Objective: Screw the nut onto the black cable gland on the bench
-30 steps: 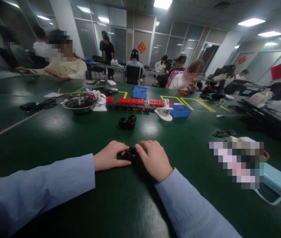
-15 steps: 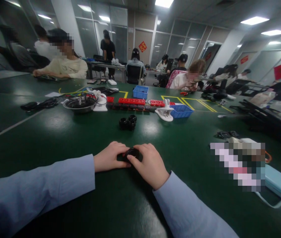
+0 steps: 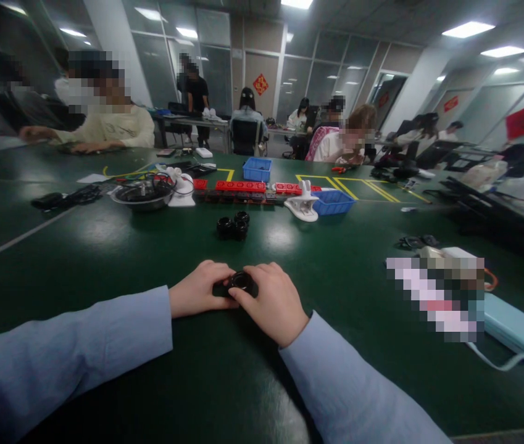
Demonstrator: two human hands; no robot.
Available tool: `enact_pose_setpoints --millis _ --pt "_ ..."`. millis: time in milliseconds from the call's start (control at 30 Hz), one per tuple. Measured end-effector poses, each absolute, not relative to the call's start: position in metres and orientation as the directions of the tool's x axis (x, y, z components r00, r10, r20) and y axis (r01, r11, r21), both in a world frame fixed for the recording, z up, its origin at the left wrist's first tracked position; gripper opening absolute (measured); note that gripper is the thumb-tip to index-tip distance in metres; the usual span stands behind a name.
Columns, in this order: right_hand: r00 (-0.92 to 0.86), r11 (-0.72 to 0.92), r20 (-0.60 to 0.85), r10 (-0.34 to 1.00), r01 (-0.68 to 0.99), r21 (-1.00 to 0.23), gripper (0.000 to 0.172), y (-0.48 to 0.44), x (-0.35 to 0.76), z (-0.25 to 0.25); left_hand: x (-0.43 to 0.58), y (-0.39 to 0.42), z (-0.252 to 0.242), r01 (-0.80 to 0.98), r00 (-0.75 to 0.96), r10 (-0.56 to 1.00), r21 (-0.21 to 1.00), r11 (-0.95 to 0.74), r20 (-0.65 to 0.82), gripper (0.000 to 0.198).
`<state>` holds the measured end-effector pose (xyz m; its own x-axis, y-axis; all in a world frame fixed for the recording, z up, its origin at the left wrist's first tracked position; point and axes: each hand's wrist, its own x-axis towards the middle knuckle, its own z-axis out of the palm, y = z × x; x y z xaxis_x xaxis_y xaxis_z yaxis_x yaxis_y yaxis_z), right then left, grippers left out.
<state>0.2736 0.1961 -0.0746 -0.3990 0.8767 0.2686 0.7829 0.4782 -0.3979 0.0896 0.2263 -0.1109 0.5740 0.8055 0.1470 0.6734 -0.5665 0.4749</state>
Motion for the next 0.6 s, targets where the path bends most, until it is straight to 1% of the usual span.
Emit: enact_pose_setpoints --millis 67,100,133,233,300,400,600 --pt "-0.349 0.442 0.286 0.892 0.804 -0.397 0.042 0.1957 0.2744 -0.0742 0.0900 0.2272 -0.1115 0.677 0.582 0.800 0.460 -0.575 0.144 0.035" --pt "-0.328 0.422 0.284 0.901 0.815 -0.398 0.044 0.1955 0.2748 -0.0739 0.0901 0.2276 -0.1115 0.676 0.584 0.799 0.460 -0.575 0.140 0.035" --pt "-0.318 0.408 0.272 0.908 0.821 -0.400 0.042 0.1953 0.2751 -0.0737 0.0901 0.2278 -0.1114 0.676 0.585 0.800 0.463 -0.573 0.136 0.035" --pt "-0.338 0.398 0.214 0.917 0.824 -0.404 0.029 0.1944 0.2748 -0.0742 0.0900 0.2279 -0.1110 0.676 0.584 0.802 0.470 -0.568 0.129 0.033" --pt "-0.346 0.398 0.198 0.917 0.821 -0.408 0.024 0.1935 0.2739 -0.0751 0.0900 0.2276 -0.1111 0.670 0.583 0.800 0.473 -0.572 0.141 0.033" --pt "-0.345 0.394 0.191 0.919 0.823 -0.409 0.026 0.1918 0.2723 -0.0759 0.0903 0.2272 -0.1116 0.660 0.583 0.796 0.474 -0.582 0.166 0.033" --pt "-0.344 0.386 0.176 0.922 0.830 -0.402 0.026 0.1912 0.2708 -0.0739 0.0902 0.2277 -0.1110 0.660 0.581 0.799 0.483 -0.575 0.158 0.034"
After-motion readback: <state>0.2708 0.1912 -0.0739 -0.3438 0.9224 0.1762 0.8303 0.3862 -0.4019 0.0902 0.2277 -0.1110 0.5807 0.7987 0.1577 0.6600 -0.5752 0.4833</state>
